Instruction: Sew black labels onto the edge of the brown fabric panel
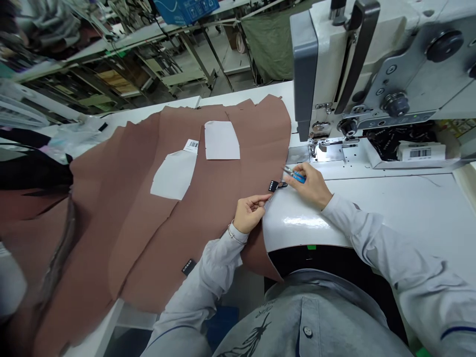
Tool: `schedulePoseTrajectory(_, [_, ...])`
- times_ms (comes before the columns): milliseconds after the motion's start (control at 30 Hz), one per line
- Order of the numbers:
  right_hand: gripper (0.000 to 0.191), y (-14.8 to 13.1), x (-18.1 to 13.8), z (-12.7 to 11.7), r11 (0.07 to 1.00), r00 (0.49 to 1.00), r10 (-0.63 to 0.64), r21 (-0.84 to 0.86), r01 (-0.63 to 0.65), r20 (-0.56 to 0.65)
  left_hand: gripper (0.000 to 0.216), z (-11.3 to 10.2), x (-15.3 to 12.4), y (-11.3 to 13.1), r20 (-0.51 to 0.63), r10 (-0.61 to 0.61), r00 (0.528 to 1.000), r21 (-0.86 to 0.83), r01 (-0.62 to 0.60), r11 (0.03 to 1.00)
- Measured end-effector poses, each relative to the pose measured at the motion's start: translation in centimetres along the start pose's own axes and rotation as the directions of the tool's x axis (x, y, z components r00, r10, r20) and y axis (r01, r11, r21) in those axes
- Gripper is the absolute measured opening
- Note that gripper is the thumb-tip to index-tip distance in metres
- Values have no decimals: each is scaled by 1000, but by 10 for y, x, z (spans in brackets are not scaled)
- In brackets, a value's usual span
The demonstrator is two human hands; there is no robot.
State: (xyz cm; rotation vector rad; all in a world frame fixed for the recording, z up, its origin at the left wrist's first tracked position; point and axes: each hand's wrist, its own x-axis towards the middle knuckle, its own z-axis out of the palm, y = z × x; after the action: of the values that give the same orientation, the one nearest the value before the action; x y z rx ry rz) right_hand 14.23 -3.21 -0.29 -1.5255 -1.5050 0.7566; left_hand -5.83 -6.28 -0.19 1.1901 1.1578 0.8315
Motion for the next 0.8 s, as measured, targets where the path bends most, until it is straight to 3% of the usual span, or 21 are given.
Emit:
schedulePoseTrajectory(133, [36, -13, -2, 3, 991, 993, 9, -135, 8, 120, 41, 3, -1, 3, -26, 21, 999, -2, -21, 1000])
schedulePoseTrajectory(267, [39, -20, -19, -2, 949, 976, -141, -257, 181, 166, 29, 2, -2, 8, -50, 17, 999, -25, -18, 1000])
schedulePoseTrajectory(400, [37, -18, -48, -3, 882, 935, -272, -331, 336, 226, 24, -5, 3, 10, -14, -88, 996, -135, 85, 987])
schedulePoseTrajectory(533, [33, -14, -56, 12, 828, 885, -430, -313, 466, 179, 24, -13, 7, 12, 3, -176, 984, -296, 169, 940])
schedulePoseTrajectory(667, [32, -15, -47, 29, 814, 861, -488, -280, 508, 143, 18, -16, 8, 14, 21, -202, 979, -321, 198, 926])
schedulePoseTrajectory(800, [28, -17, -40, 28, 898, 919, -392, -206, 388, 22, 22, -15, 8, 14, 35, -188, 981, -324, 190, 927])
